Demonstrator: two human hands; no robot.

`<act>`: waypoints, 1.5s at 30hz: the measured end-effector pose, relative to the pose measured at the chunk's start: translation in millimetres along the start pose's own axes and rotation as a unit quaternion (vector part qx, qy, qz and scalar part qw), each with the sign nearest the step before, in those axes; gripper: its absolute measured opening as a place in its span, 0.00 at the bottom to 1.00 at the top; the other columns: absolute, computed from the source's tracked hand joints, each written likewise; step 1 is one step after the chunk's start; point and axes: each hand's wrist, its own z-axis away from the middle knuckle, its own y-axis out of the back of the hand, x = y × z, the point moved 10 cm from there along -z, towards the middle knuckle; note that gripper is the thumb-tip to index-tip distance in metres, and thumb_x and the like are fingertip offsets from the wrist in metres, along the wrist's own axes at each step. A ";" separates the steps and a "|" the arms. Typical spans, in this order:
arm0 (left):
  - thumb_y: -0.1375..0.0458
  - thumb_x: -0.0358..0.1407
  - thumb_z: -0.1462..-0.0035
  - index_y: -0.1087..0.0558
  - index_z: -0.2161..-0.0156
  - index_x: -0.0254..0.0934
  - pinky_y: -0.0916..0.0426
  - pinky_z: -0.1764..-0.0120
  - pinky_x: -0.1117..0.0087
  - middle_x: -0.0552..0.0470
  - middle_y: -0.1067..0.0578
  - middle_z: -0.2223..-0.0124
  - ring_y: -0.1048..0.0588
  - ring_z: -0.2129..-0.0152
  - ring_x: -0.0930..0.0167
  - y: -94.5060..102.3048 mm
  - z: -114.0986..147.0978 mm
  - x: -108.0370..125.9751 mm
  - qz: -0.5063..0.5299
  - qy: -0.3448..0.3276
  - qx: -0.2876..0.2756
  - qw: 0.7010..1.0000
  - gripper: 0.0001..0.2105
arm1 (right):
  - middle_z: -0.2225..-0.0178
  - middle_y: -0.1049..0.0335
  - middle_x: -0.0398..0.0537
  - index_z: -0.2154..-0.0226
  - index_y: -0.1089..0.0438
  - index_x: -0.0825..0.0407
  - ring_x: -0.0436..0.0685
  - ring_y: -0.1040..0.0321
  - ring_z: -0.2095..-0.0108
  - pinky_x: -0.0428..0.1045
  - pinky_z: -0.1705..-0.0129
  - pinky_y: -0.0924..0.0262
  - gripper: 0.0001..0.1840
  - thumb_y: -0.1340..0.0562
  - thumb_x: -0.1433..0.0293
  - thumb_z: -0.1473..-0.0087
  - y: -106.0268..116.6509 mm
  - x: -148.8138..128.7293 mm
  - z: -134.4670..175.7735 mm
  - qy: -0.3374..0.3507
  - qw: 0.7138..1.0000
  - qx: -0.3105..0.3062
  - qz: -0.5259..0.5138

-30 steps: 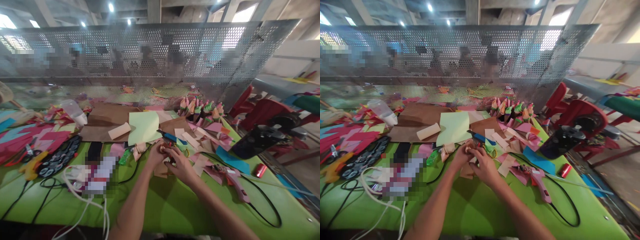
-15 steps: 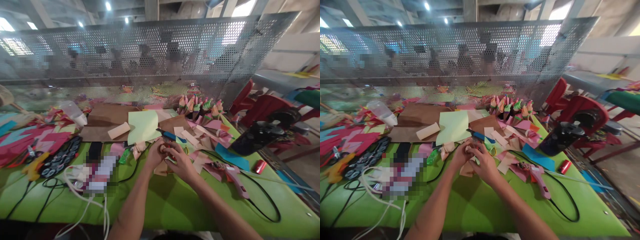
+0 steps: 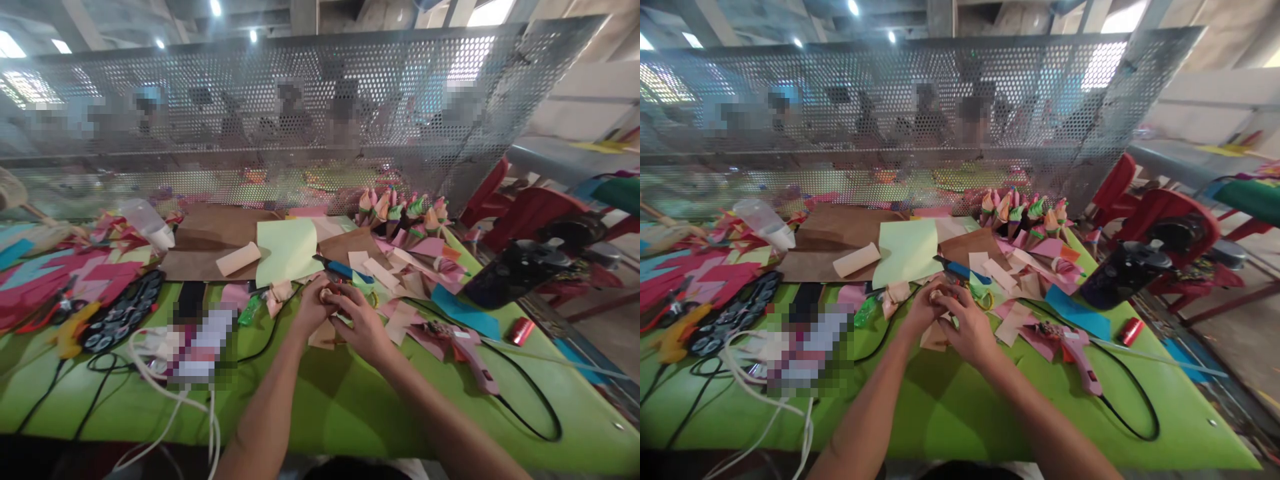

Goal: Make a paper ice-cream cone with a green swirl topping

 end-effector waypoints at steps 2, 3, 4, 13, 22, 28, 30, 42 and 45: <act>0.36 0.30 0.59 0.32 0.73 0.38 0.37 0.68 0.72 0.56 0.32 0.73 0.34 0.72 0.72 1.1 -0.9 0.9 0.014 -0.005 0.004 1.000 0.08 | 0.39 0.37 0.54 0.47 0.28 0.43 0.62 0.31 0.43 0.56 0.48 0.28 0.23 0.41 0.76 0.43 6.6 -3.7 -0.3 0.010 1.000 0.012 -0.008; 0.36 0.31 0.58 0.32 0.73 0.38 0.37 0.68 0.72 0.56 0.32 0.73 0.34 0.72 0.72 1.9 -1.3 1.1 0.016 -0.005 0.008 1.000 0.08 | 0.39 0.37 0.55 0.47 0.28 0.43 0.62 0.31 0.43 0.56 0.48 0.28 0.22 0.41 0.75 0.42 9.7 -4.3 -0.6 0.012 1.000 0.017 -0.010; 0.36 0.32 0.58 0.33 0.73 0.38 0.38 0.68 0.72 0.56 0.32 0.73 0.34 0.72 0.72 2.5 -1.5 1.0 0.015 -0.003 0.011 1.000 0.09 | 0.39 0.38 0.55 0.47 0.28 0.43 0.62 0.31 0.43 0.55 0.49 0.28 0.22 0.41 0.75 0.41 12.0 -3.9 -1.1 0.012 1.000 0.020 -0.011; 0.40 0.27 0.58 0.33 0.73 0.37 0.41 0.68 0.73 0.57 0.33 0.72 0.36 0.72 0.73 5.5 2.9 8.3 -0.077 0.002 0.021 0.997 0.06 | 0.41 0.35 0.58 0.48 0.28 0.48 0.64 0.28 0.48 0.58 0.52 0.27 0.21 0.41 0.76 0.44 -1.8 8.7 -2.2 -0.002 0.998 -0.011 0.066; 0.34 0.35 0.57 0.34 0.74 0.37 0.40 0.69 0.73 0.58 0.35 0.74 0.37 0.74 0.74 -1.5 2.1 8.9 0.018 0.014 0.000 1.000 0.11 | 0.41 0.34 0.56 0.45 0.30 0.46 0.63 0.27 0.49 0.56 0.53 0.26 0.25 0.40 0.76 0.45 2.5 -1.4 -1.0 0.007 0.996 0.006 0.094; 0.28 0.40 0.61 0.31 0.71 0.37 0.34 0.67 0.71 0.55 0.30 0.71 0.31 0.72 0.71 -9.0 1.5 3.4 0.084 0.035 -0.024 0.996 0.17 | 0.40 0.35 0.54 0.42 0.32 0.42 0.63 0.29 0.45 0.57 0.50 0.27 0.29 0.40 0.77 0.45 -0.1 -4.2 0.5 0.013 0.996 0.000 0.087; 0.30 0.37 0.59 0.30 0.72 0.38 0.33 0.67 0.71 0.54 0.28 0.70 0.30 0.71 0.70 -5.5 1.0 1.5 0.058 0.032 -0.011 0.998 0.13 | 0.40 0.35 0.53 0.41 0.32 0.41 0.62 0.29 0.46 0.56 0.51 0.26 0.31 0.40 0.77 0.46 -4.2 0.2 0.7 0.003 0.996 -0.011 0.088; 0.35 0.33 0.57 0.33 0.72 0.38 0.37 0.68 0.72 0.57 0.35 0.73 0.34 0.72 0.72 -2.5 2.5 6.3 0.051 0.019 -0.012 0.998 0.10 | 0.39 0.36 0.56 0.44 0.30 0.43 0.63 0.29 0.45 0.55 0.53 0.26 0.26 0.40 0.76 0.43 3.3 -3.0 -0.2 0.014 0.998 -0.003 0.066; 0.35 0.32 0.58 0.35 0.75 0.38 0.39 0.69 0.73 0.58 0.38 0.75 0.36 0.73 0.73 0.4 1.7 4.8 0.028 0.018 -0.006 0.999 0.10 | 0.40 0.35 0.56 0.46 0.29 0.44 0.63 0.29 0.46 0.55 0.54 0.26 0.23 0.40 0.76 0.43 2.7 -0.3 -1.1 0.011 0.998 -0.004 0.067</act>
